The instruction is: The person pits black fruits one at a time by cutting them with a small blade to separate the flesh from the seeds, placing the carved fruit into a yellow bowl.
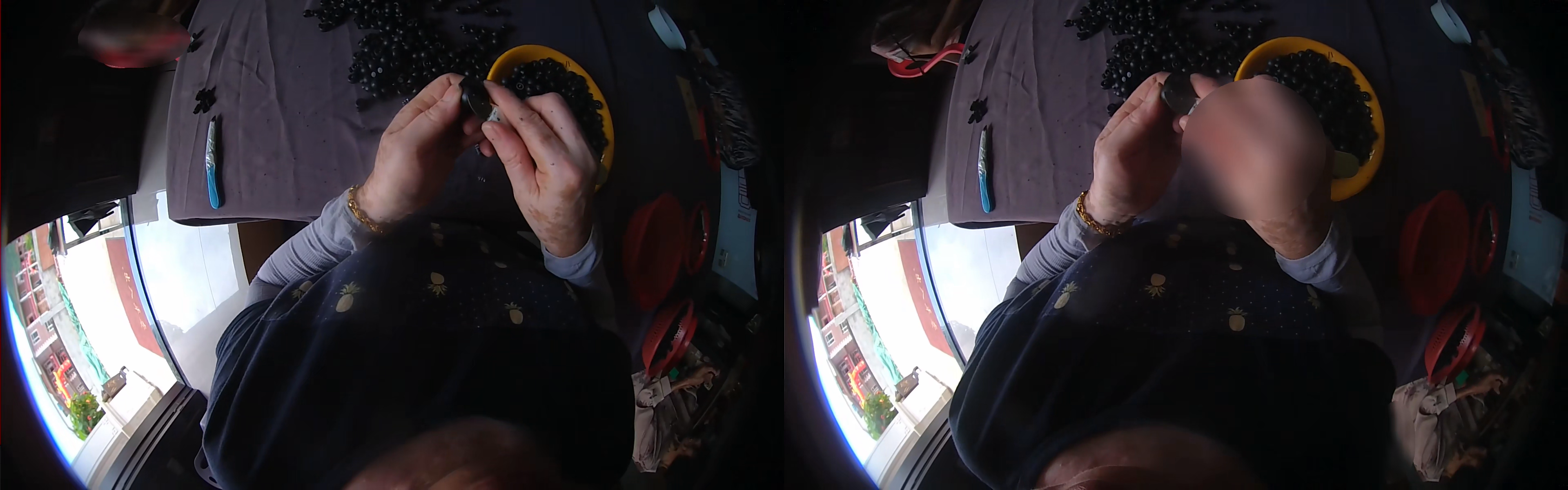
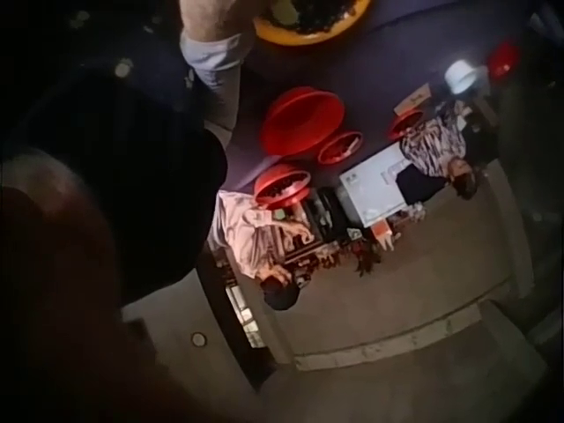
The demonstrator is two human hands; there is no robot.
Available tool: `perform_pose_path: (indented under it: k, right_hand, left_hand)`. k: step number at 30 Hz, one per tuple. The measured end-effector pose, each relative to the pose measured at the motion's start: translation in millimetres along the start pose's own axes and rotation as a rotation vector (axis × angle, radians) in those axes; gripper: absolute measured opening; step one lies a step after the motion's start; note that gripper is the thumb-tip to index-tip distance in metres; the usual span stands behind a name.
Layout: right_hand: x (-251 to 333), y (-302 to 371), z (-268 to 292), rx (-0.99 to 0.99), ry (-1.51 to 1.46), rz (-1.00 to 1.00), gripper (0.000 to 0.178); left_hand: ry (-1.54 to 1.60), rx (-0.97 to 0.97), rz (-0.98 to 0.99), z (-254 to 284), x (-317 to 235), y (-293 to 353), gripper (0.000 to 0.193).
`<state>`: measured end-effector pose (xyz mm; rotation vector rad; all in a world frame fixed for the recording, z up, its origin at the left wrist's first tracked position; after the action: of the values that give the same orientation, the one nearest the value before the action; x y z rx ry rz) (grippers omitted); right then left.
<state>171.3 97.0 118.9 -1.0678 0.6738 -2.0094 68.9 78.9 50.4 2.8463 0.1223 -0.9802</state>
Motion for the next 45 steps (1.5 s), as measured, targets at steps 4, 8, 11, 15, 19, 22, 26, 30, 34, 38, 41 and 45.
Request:
perform_pose_path:
  k: [4, 8, 11, 15, 19, 22, 26, 30, 34, 38, 41, 45]
  right_hand:
    - [6.0, -1.8, 1.3, -0.012, -0.009, 0.053, 0.032]
    - [7.2, -2.8, 2.5, -0.032, -0.057, 0.047, 0.032]
    - [11.1, -5.7, 6.5, -0.022, -0.141, 0.035, 0.033]
    - [15.6, -5.4, 6.8, -0.013, -0.208, -0.001, 0.031]
    - [7.7, -5.7, 2.4, 0.021, -0.256, -0.097, 0.026]
    - [6.7, -4.0, 2.1, -0.001, -0.354, -0.188, 0.024]
    - [4.3, -1.8, 0.1, -0.019, -0.369, -0.188, 0.024]
    - [14.9, -3.9, 2.5, -0.010, -0.236, -0.044, 0.030]
    - [25.7, -4.2, 2.2, -0.027, -0.059, 0.128, 0.036]
    - [29.5, -4.4, 1.6, 0.003, -0.079, 0.131, 0.034]
    - [30.7, -4.7, 1.4, 0.002, -0.086, 0.137, 0.034]
    - [31.0, -4.8, 1.6, -0.018, -0.081, 0.116, 0.033]
  left_hand:
    - [-0.034, -0.018, -0.011, 0.1, -3.6, 4.8, 0.024]
    - [-0.072, 0.031, -0.062, -2.4, -8.8, 7.3, 0.025]
    - [-0.117, 0.084, -0.108, -3.3, -15.9, 8.8, 0.025]
    - [-0.135, 0.187, -0.179, -4.4, -18.8, 10.6, 0.027]
    - [-0.287, 0.172, -0.251, -7.4, -16.1, 19.9, 0.028]
    - [-0.160, 0.146, -0.114, -7.9, -10.4, 22.0, 0.033]
    - [-0.036, 0.185, -0.088, -4.8, -9.9, 12.8, 0.031]
    - [0.009, 0.124, -0.075, -5.7, -11.8, 13.2, 0.028]
    - [-0.055, 0.032, -0.061, -0.1, -9.6, 15.1, 0.026]
    - [-0.047, 0.031, -0.080, -1.2, -10.8, 17.6, 0.024]
    - [-0.056, 0.015, -0.107, -3.9, -13.9, 19.0, 0.024]
    - [-0.216, 0.093, -0.226, 2.2, -17.5, 17.9, 0.026]
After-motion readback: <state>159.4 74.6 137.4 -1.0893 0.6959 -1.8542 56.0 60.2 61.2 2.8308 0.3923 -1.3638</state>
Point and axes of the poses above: each hand's wrist, its own y-axis away from the middle knuckle, its own z-axis out of the back of the hand, x = y × z, the point moved 7 cm from there along -y, towards the middle knuckle, and after that the axes turned 13 degrees about -x, right-handed, at the moved point
